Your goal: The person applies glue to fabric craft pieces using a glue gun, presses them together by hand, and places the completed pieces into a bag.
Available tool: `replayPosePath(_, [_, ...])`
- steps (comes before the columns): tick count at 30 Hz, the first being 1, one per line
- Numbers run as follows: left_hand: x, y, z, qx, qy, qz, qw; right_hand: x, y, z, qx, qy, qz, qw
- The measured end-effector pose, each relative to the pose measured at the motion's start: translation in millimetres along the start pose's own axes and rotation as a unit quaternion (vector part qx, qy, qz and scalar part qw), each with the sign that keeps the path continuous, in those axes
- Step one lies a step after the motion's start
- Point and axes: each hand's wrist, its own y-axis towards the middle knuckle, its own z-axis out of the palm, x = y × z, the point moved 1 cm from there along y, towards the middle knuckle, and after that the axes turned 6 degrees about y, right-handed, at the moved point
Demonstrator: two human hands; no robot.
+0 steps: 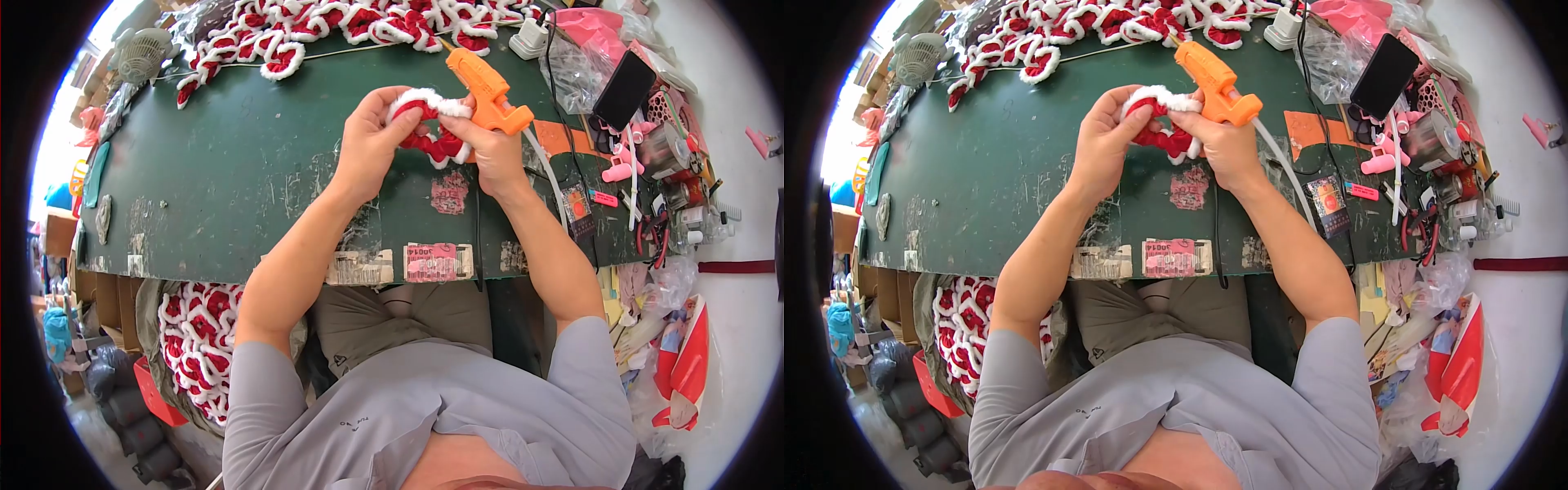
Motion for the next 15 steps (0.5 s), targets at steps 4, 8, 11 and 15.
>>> replayPosePath(4, [-5.5,-0.4,-3.9,0.013,-0.177,-0.024,0.984,3.7,2.4,-3.8,-0.015,0.049,-0.010,0.999])
replayPosePath(8, [-6.1,-0.5,-8.8,0.034,-0.277,-0.053,0.959,3.3,5.2,-5.7,-0.024,0.081,-0.005,0.996])
replayPosePath(11, [-3.1,0.1,-13.5,0.061,-0.323,-0.068,0.942,5.9,5.4,-1.9,-0.028,0.109,-0.010,0.994])
replayPosePath(15, [-7.6,1.2,-14.1,0.129,-0.333,-0.087,0.930,8.1,5.2,-1.5,-0.024,0.100,-0.012,0.995])
